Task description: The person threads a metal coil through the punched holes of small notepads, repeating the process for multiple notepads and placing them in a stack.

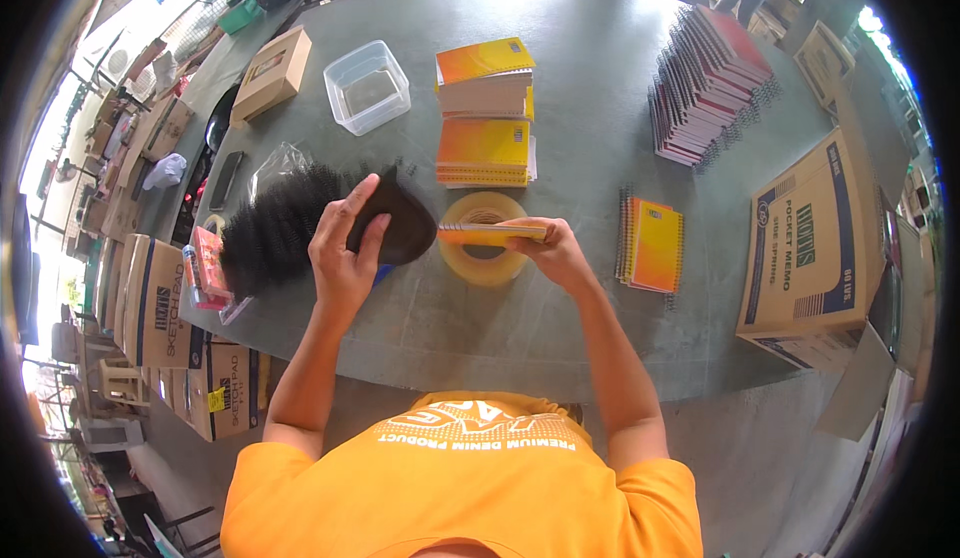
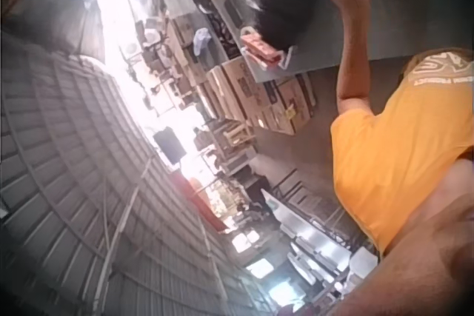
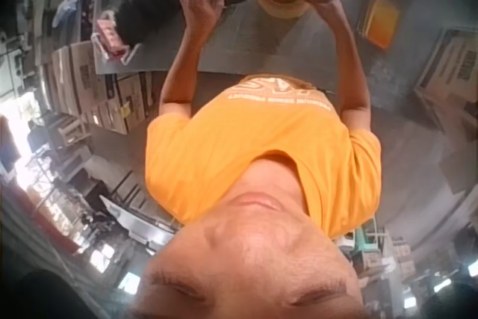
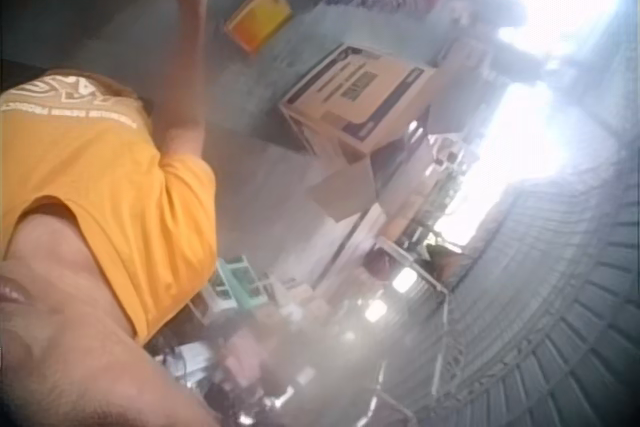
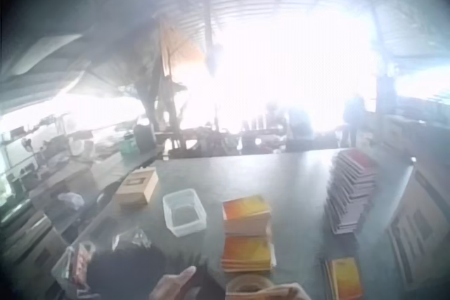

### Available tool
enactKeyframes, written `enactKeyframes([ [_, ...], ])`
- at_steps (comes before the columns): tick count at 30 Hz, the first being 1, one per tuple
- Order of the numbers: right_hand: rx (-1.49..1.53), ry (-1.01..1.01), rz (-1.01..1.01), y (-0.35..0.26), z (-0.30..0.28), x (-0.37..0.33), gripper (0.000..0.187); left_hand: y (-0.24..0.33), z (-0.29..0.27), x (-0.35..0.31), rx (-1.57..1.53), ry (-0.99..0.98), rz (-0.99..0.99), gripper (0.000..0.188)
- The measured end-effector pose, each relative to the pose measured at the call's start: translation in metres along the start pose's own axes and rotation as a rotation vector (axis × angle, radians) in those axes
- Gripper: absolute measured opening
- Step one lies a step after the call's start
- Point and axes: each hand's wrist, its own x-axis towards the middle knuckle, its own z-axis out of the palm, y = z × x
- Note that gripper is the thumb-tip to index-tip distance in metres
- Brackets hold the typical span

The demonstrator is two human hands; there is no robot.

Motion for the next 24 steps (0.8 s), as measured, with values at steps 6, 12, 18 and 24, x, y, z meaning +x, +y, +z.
enactKeyframes([
  [6, 0.013, -0.014, -0.017, 0.002, 0.003, -0.002, 0.024, 0.006, 0.004, 0.002, -0.013, -0.216, 0.075, 0.045],
  [12, -0.046, -0.025, -0.052, -0.003, 0.008, 0.003, 0.027, -0.003, 0.022, -0.031, -0.060, -0.628, 0.143, 0.039],
  [18, 0.150, -0.035, -0.100, -0.004, 0.006, -0.002, 0.030, 0.005, 0.027, -0.012, -0.082, -0.416, 0.033, 0.043],
  [24, 0.137, 0.008, -0.002, 0.011, 0.007, -0.006, 0.028, 0.021, 0.030, 0.011, -0.164, -0.170, 0.034, 0.044],
])
